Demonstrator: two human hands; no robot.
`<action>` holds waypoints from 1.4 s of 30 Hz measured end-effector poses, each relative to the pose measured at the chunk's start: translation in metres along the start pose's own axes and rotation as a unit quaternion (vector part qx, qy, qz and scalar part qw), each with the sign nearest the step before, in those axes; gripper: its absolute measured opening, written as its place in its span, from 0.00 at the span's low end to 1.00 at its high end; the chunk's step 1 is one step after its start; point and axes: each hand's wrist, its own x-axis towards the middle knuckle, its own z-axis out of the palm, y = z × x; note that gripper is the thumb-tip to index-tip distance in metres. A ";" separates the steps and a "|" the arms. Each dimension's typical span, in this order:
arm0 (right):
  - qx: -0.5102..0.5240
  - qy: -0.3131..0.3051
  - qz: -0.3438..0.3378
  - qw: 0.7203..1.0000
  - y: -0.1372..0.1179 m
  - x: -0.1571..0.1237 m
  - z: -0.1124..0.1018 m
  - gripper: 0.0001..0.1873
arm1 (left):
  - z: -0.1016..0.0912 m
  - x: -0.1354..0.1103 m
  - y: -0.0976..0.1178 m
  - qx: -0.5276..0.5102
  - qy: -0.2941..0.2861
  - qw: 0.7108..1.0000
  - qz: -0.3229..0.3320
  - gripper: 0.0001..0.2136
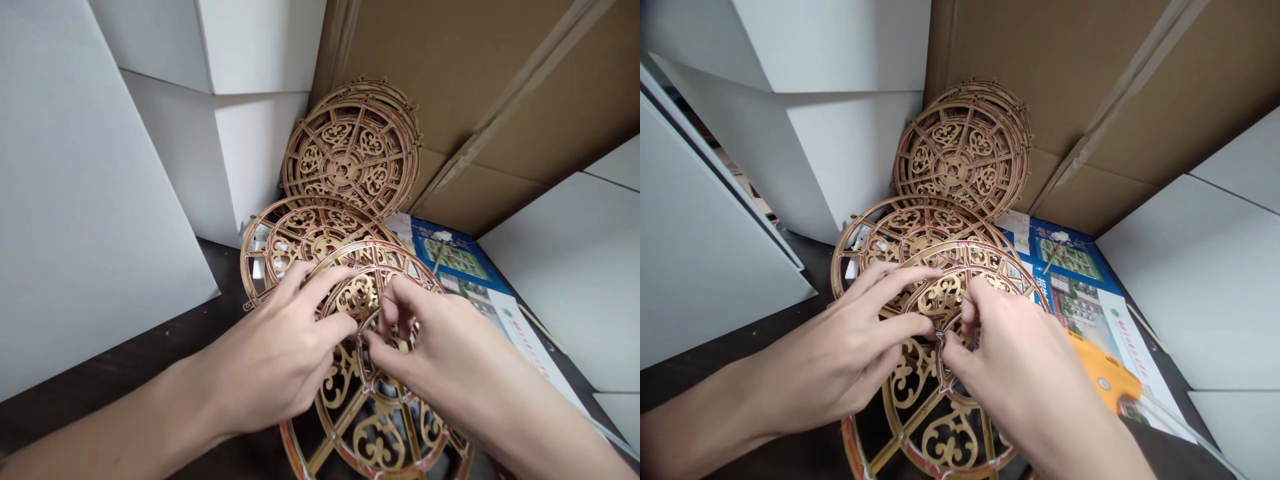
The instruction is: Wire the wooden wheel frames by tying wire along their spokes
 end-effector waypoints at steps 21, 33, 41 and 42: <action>0.014 0.143 -0.096 0.985 -0.008 -0.021 0.009 0.10 | -0.003 0.001 0.002 -0.004 0.005 1.000 0.004 0.11; -0.056 0.079 -0.134 0.986 -0.003 -0.012 -0.002 0.11 | 0.001 0.000 0.001 0.008 0.031 0.999 0.018 0.11; -0.047 0.080 -0.141 0.986 -0.002 -0.012 -0.004 0.10 | -0.002 0.001 0.001 0.003 0.008 1.000 0.011 0.11; -0.045 0.080 -0.142 0.986 -0.002 -0.012 -0.005 0.11 | -0.002 0.001 0.001 0.000 0.016 1.000 0.010 0.11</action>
